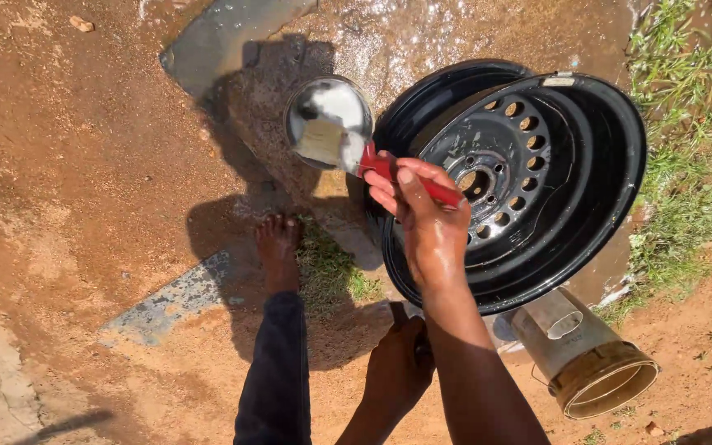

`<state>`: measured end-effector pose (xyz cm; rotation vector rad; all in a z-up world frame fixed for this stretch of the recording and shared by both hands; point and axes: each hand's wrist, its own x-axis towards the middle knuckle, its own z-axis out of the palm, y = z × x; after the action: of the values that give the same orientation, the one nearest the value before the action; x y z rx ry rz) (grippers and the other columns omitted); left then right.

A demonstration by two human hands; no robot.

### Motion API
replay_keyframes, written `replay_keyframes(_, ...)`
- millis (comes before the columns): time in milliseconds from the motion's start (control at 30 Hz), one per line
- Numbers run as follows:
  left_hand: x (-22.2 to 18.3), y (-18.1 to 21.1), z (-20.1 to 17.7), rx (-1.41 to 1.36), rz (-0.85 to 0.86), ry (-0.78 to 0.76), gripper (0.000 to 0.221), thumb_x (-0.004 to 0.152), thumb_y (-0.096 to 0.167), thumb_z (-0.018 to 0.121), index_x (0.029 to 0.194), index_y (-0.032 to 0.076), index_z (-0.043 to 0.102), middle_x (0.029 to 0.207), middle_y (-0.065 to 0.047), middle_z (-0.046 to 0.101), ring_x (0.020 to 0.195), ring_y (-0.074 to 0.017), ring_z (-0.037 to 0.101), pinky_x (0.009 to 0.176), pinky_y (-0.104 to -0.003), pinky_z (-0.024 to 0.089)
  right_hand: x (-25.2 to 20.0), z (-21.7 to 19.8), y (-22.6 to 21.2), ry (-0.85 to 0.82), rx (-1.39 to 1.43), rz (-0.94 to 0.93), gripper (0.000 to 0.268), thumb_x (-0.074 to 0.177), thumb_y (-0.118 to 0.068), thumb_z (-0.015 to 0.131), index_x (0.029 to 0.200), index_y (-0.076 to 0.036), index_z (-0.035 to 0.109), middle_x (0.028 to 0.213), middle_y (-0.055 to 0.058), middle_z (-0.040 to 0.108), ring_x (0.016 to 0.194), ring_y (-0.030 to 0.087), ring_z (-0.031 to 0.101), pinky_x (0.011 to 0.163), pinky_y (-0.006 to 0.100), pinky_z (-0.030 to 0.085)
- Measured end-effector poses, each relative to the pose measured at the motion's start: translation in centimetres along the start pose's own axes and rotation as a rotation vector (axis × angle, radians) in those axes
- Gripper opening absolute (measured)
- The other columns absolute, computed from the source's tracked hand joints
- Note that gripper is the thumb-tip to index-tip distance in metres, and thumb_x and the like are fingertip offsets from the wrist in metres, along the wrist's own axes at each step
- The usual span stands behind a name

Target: Washing a black metal wheel rim using soapy water, a brush, and a cloth.

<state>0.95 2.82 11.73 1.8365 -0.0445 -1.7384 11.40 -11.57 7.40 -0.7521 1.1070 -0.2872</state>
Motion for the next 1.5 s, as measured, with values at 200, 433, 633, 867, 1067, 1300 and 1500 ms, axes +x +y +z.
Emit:
replay_keyframes(200, 0.3, 1.1, -0.9, -0.026, 0.058, 0.118, 0.035, 0.089, 0.036, 0.076, 0.077, 0.003, 0.071, 0.071, -0.014, 0.068, 0.063, -0.0250, 0.065, 0.061, -0.042, 0.051, -1.0, -16.6, -6.7, 0.168, 0.241, -0.182, 0.035, 0.101, -0.016, 0.074, 0.130, -0.003, 0.061, 0.133, 0.022, 0.067, 0.115, 0.032, 0.071, 0.102, 0.043, 0.062)
replay_keyframes(433, 0.7, 1.0, 0.0, -0.029, -0.052, 0.054, 0.034, 0.094, 0.032, 0.066, 0.074, 0.005, 0.071, 0.064, -0.006, 0.074, 0.058, -0.0161, 0.072, 0.062, -0.035, 0.056, 2.2, -29.3, -11.3, 0.395, 0.065, -0.445, 0.035, 0.104, -0.011, 0.070, 0.134, 0.003, 0.058, 0.130, 0.021, 0.069, 0.113, 0.035, 0.075, 0.100, 0.044, 0.066)
replay_keyframes(633, 1.1, 0.8, 1.4, -0.064, -0.053, 0.104, 0.019, 0.091, 0.024, 0.063, 0.088, 0.007, 0.071, 0.080, -0.005, 0.076, 0.068, -0.0142, 0.079, 0.068, -0.035, 0.061, 0.5, -28.3, -15.5, 0.284, -0.725, -0.611, 0.020, 0.112, 0.000, 0.062, 0.130, 0.008, 0.065, 0.128, 0.021, 0.073, 0.117, 0.031, 0.073, 0.108, 0.041, 0.062)
replay_keyframes(867, 1.1, 1.0, 2.5, 0.028, -0.045, 0.127, 0.014, 0.086, 0.016, 0.059, 0.091, 0.010, 0.070, 0.074, -0.008, 0.077, 0.067, -0.0200, 0.077, 0.067, -0.039, 0.059, 1.6, -22.0, -20.5, -0.268, -1.549, -0.751, 0.019, 0.098, 0.007, 0.071, 0.116, 0.005, 0.071, 0.125, 0.023, 0.071, 0.110, 0.033, 0.072, 0.091, 0.038, 0.059)
replay_keyframes(1067, 2.0, 1.0, 3.3, 0.136, -0.054, 0.056, 0.014, 0.088, 0.017, 0.060, 0.095, 0.012, 0.071, 0.072, -0.009, 0.071, 0.060, -0.0225, 0.072, 0.062, -0.040, 0.056, -8.5, -30.2, -11.4, -0.102, -1.491, -0.287, 0.018, 0.094, 0.001, 0.069, 0.112, -0.001, 0.074, 0.118, 0.019, 0.075, 0.090, 0.024, 0.078, 0.069, 0.031, 0.064)
replay_keyframes(1300, 1.8, -1.0, 4.1, 0.245, 0.056, 0.115, 0.017, 0.085, 0.018, 0.063, 0.098, 0.012, 0.073, 0.082, -0.009, 0.072, 0.063, -0.0232, 0.071, 0.061, -0.041, 0.057, -8.2, -30.7, -9.9, -0.265, -1.454, -0.143, 0.021, 0.091, -0.006, 0.070, 0.110, -0.009, 0.076, 0.115, 0.013, 0.078, 0.076, 0.017, 0.079, 0.059, 0.028, 0.061)
replay_keyframes(1500, 1.5, -0.2, 4.6, 0.274, 0.063, 0.102, 0.019, 0.083, 0.017, 0.063, 0.098, 0.011, 0.073, 0.087, -0.010, 0.072, 0.066, -0.0247, 0.072, 0.063, -0.042, 0.058, 2.4, -20.8, -20.4, -0.347, -1.647, -0.738, 0.019, 0.101, 0.004, 0.068, 0.119, -0.001, 0.071, 0.130, 0.017, 0.071, 0.103, 0.025, 0.075, 0.082, 0.032, 0.064)
